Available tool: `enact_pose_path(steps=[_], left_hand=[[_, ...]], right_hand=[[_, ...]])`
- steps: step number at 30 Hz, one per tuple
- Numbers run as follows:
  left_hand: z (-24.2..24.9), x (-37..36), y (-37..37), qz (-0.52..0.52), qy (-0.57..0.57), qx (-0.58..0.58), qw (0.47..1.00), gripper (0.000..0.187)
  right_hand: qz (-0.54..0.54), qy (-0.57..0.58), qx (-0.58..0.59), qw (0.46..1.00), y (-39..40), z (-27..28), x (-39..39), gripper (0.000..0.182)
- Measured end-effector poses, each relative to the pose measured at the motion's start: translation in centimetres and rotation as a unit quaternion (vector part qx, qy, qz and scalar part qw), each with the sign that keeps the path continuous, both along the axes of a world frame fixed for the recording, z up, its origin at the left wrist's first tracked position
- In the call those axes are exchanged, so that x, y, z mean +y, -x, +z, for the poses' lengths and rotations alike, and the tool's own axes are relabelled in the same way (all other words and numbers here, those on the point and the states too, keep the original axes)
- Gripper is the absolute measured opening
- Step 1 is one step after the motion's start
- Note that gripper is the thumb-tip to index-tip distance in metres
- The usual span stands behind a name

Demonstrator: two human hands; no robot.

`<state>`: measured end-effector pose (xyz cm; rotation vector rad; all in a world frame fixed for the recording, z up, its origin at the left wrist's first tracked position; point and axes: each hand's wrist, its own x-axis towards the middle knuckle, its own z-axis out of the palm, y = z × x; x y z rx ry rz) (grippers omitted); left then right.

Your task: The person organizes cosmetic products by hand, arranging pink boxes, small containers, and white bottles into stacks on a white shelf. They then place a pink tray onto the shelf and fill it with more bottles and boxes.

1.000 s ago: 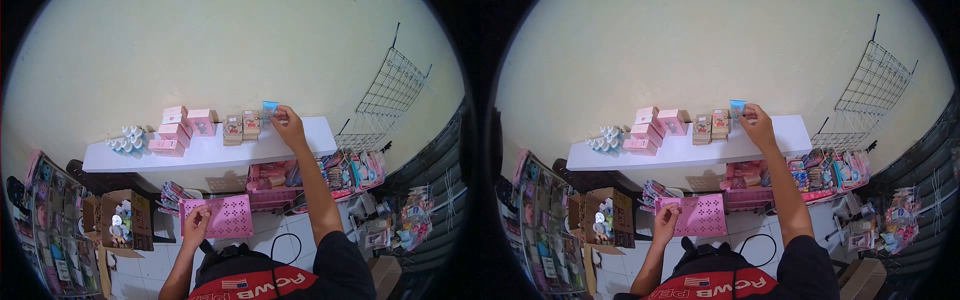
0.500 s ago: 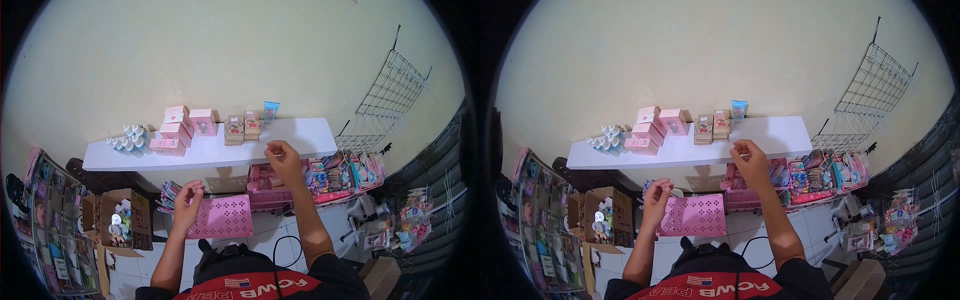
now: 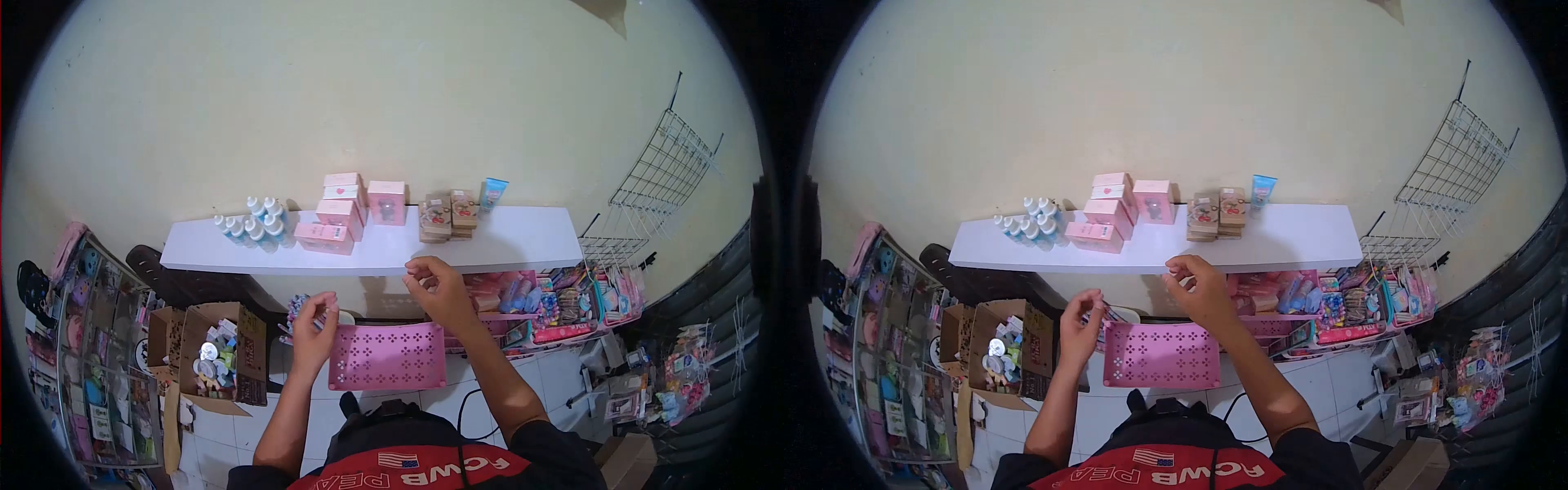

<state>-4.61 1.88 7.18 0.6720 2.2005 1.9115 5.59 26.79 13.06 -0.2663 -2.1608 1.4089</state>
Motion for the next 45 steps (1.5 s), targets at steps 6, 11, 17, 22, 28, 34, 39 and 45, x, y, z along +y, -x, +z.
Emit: enact_pose_path(steps=[6,11,17,22,28,34,39,45], left_hand=[[4.9,0.7,6.3,0.057,0.099,0.275,0.955,0.039],[5.9,2.5,10.3,0.018,0.111,0.404,0.908,0.058],[5.8,2.7,11.7,-0.008,0.138,0.433,0.891,0.058],[5.9,2.6,12.2,-0.015,0.174,0.451,0.875,0.058],[6.2,2.4,12.3,-0.035,0.174,0.438,0.881,0.057],[6.1,2.3,12.8,-0.024,0.158,0.464,0.871,0.046],[6.3,1.2,11.6,-0.043,0.161,0.451,0.877,0.043],[7.4,-0.8,9.9,-0.077,0.123,0.388,0.91,0.047]], right_hand=[[0.007,-0.027,-0.012,1.0,4.1,0.9,-3.3,0.023],[-0.027,-0.027,-0.038,0.999,7.0,-1.0,-5.5,0.025],[-0.079,-0.035,-0.02,0.996,9.5,-2.2,-6.5,0.03],[-0.107,-0.046,-0.003,0.993,10.5,-1.6,-6.9,0.033],[-0.138,-0.086,0.043,0.986,10.6,0.5,-6.4,0.032],[-0.128,-0.176,0.036,0.975,11.4,3.2,-5.1,0.037],[-0.095,-0.252,0.044,0.962,12.8,2.9,-4.2,0.042],[-0.065,-0.254,0.022,0.965,13.1,2.9,-3.3,0.044]])
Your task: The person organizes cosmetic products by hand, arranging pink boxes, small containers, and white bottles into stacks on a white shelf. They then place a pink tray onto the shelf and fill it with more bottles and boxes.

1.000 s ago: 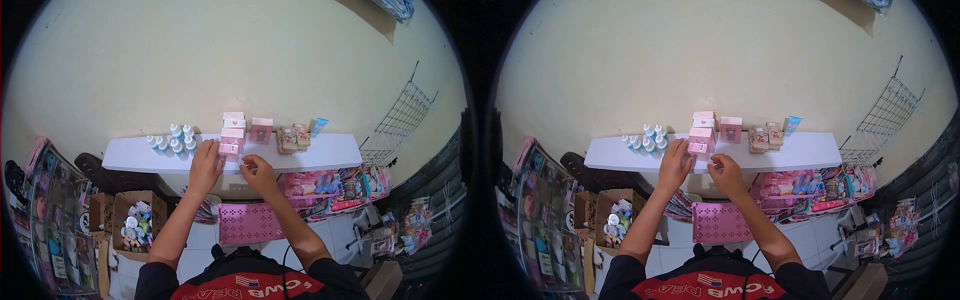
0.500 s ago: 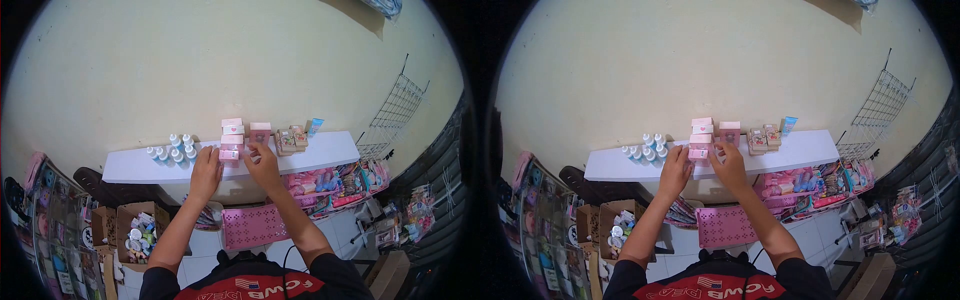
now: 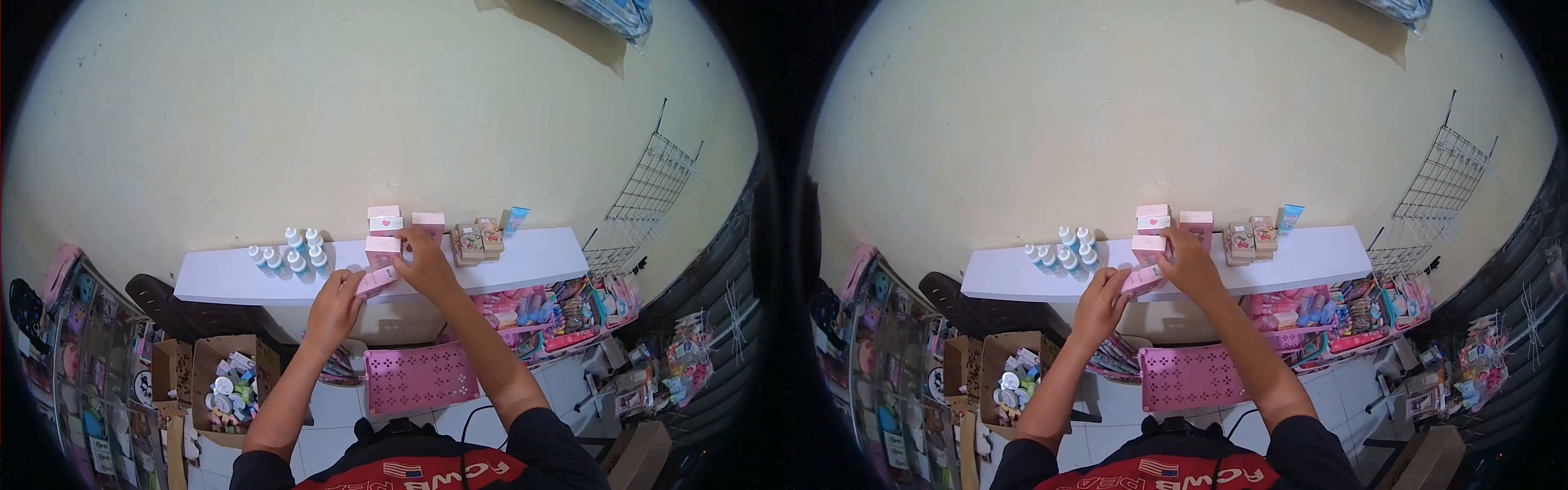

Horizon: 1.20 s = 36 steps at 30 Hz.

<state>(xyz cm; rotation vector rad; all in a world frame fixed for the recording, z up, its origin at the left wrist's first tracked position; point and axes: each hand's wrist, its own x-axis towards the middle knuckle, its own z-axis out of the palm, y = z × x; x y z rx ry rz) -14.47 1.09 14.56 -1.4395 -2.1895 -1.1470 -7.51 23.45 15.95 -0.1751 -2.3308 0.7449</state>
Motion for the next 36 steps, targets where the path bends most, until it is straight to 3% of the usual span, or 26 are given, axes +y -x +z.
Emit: enact_pose_path(steps=[4,7,9,10,12,16,18,22,26,30,33,35,36], left_hand=[[0.0,-2.1,-1.1,0.003,-0.037,-0.032,0.999,0.049],[0.0,-3.2,-1.8,-0.016,-0.069,-0.128,0.989,0.046],[-1.0,-3.6,-1.6,-0.032,-0.14,-0.35,0.926,0.046],[-1.1,-3.9,-1.7,-0.031,-0.141,-0.349,0.926,0.046],[-1.0,-4.2,-1.9,-0.05,-0.189,-0.444,0.875,0.047],[-2.7,-5.3,-1.7,-0.042,-0.178,-0.46,0.869,0.049],[-4.4,-6.3,-1.9,-0.011,-0.07,-0.523,0.849,0.05],[-7.3,-6.5,-3.9,-0.042,-0.12,-0.63,0.766,0.05],[-10.6,-5.9,-3.8,-0.05,-0.14,-0.657,0.739,0.051],[-11.3,-4.3,-3.7,-0.035,-0.106,-0.642,0.758,0.047],[-12.1,-2.5,-3.6,-0.052,-0.058,-0.594,0.801,0.046],[-12.7,-1.2,-3.6,-0.093,0.004,-0.502,0.86,0.047],[-12.7,-0.5,-3.7,-0.095,0.007,-0.503,0.859,0.047]], right_hand=[[0.049,0.029,0.009,0.998,-0.7,-0.2,0.9,0.047],[0.062,0.06,0.013,0.996,-1.5,-0.1,1.0,0.045],[0.062,0.1,0.017,0.993,-2.4,0.4,0.6,0.044],[0.061,0.137,0.021,0.989,-2.8,0.6,0.4,0.042],[0.062,0.171,0.023,0.983,-3.8,0.7,0.2,0.041],[0.069,0.26,0.034,0.963,-6.3,-0.3,0.1,0.041],[0.055,0.274,0.023,0.96,-7.9,-0.9,-0.2,0.042],[0.043,0.299,0.014,0.953,-10.3,-3.3,0.0,0.047],[0.027,0.32,-0.024,0.947,-12.3,-5.0,-0.2,0.046],[0.039,0.345,-0.024,0.938,-13.9,-7.2,-0.8,0.045],[0.029,0.358,-0.035,0.933,-15.3,-8.1,-1.2,0.045],[0.021,0.365,-0.042,0.93,-16.3,-9.0,-1.6,0.046],[0.018,0.368,-0.044,0.929,-16.7,-9.6,-1.6,0.046]])
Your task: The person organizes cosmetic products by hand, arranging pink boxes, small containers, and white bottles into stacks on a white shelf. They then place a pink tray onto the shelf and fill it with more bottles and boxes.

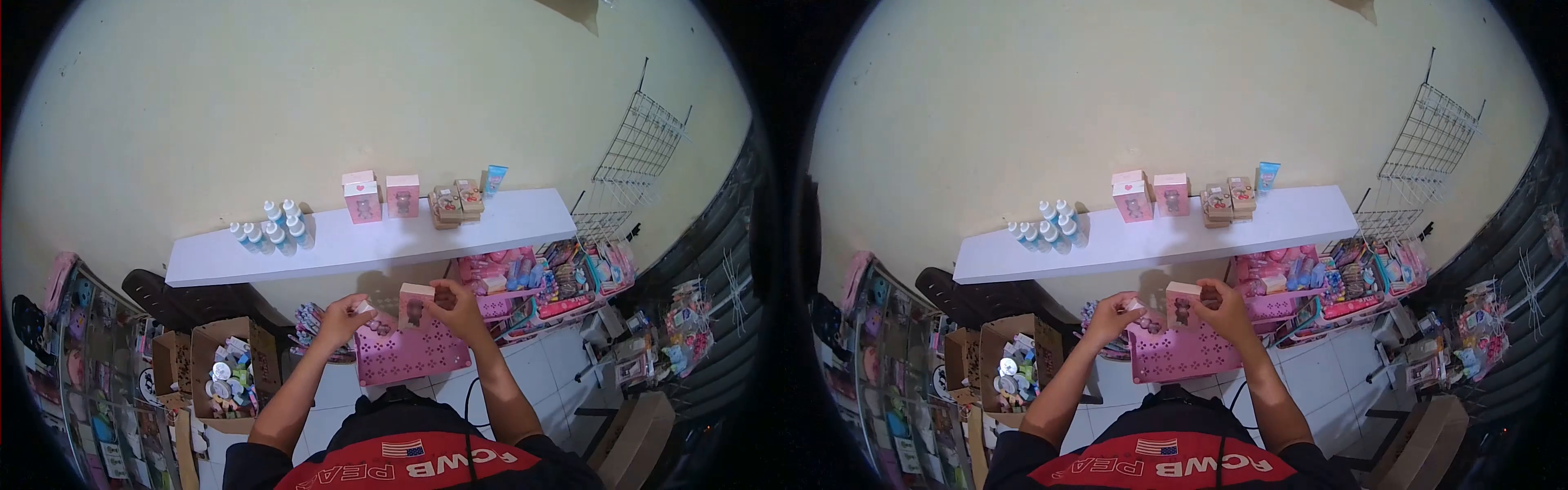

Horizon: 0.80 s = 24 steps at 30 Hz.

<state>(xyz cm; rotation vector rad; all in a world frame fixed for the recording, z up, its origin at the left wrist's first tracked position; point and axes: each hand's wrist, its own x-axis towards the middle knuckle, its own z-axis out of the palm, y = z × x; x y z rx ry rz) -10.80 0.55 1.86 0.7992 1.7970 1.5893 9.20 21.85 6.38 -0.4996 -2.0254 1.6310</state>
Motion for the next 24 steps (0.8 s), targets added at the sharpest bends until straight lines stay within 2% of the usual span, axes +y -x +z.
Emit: enact_pose_path(steps=[2,6,8,10,15,17,24], left_hand=[[0.1,1.1,-0.1,-0.045,0.087,0.153,0.983,0.049],[-2.0,2.7,0.4,-0.135,0.117,0.197,0.964,0.049],[-3.5,2.9,0.5,-0.176,0.136,0.282,0.933,0.048],[-3.6,2.9,0.2,-0.175,0.15,0.285,0.93,0.049],[-2.0,2.7,-0.4,-0.208,0.179,0.32,0.907,0.047],[-1.6,2.4,-0.3,-0.229,0.108,0.423,0.87,0.045],[-2.0,0.0,0.5,-0.239,0.145,0.452,0.847,0.046]], right_hand=[[-0.007,0.006,-0.004,1.0,-0.8,-1.3,-0.1,0.046],[-0.033,0.006,-0.016,0.999,-2.1,-3.4,-0.4,0.045],[-0.046,0.001,-0.032,0.998,-2.8,-4.1,-0.6,0.044],[-0.036,0.049,-0.04,0.997,-3.5,-4.8,-0.8,0.042],[-0.044,0.044,-0.037,0.997,-4.7,-5.9,-1.3,0.041],[-0.043,0.052,-0.033,0.997,-4.9,-5.9,-1.4,0.041],[-0.051,0.044,-0.035,0.997,-4.5,-6.6,-1.8,0.04]])
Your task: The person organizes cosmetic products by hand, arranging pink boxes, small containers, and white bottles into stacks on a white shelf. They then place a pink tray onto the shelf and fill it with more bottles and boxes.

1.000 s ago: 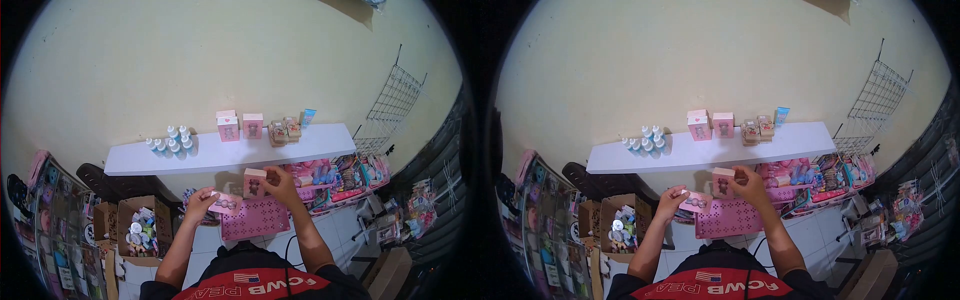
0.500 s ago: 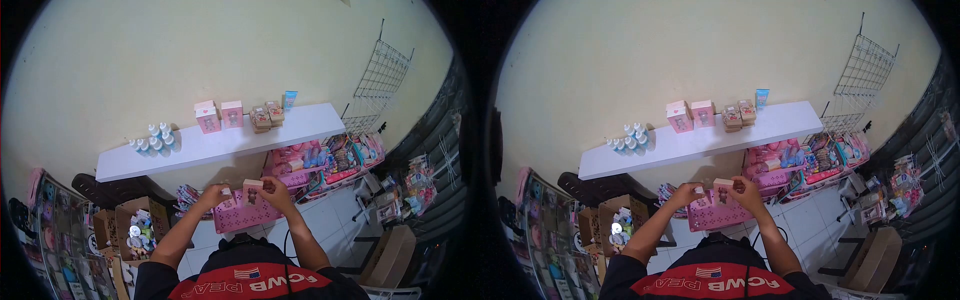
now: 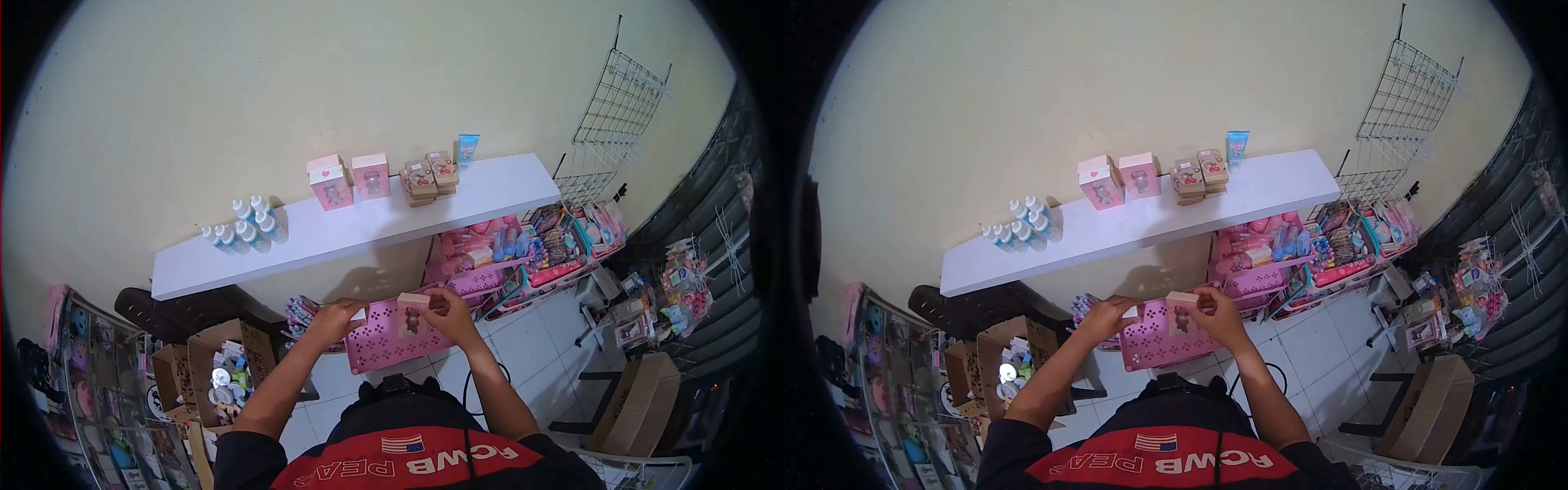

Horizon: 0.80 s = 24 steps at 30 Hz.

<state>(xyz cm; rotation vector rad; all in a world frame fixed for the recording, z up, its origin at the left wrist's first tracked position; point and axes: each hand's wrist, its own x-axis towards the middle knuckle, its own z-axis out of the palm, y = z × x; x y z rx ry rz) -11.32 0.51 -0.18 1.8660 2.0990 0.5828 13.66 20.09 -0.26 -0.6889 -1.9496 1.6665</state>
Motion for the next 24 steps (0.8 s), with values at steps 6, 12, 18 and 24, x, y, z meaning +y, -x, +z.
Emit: enact_pose_path(steps=[6,12,18,24], left_hand=[[0.3,-0.7,-0.6,0.033,-0.04,-0.004,0.999,0.054],[1.0,-1.3,-0.7,0.056,-0.061,-0.008,0.997,0.063],[0.6,-1.6,-0.2,0.061,-0.094,-0.007,0.994,0.057],[2.3,-2.1,-1.0,-0.003,-0.086,-0.035,0.996,0.057]], right_hand=[[0.012,-0.067,-0.033,0.997,1.6,0.6,-1.9,0.043],[0.076,-0.114,-0.071,0.988,3.6,2.1,-3.4,0.045],[0.126,-0.157,-0.085,0.976,5.2,3.3,-4.1,0.047],[0.158,-0.143,-0.079,0.974,6.0,3.5,-4.2,0.05]])
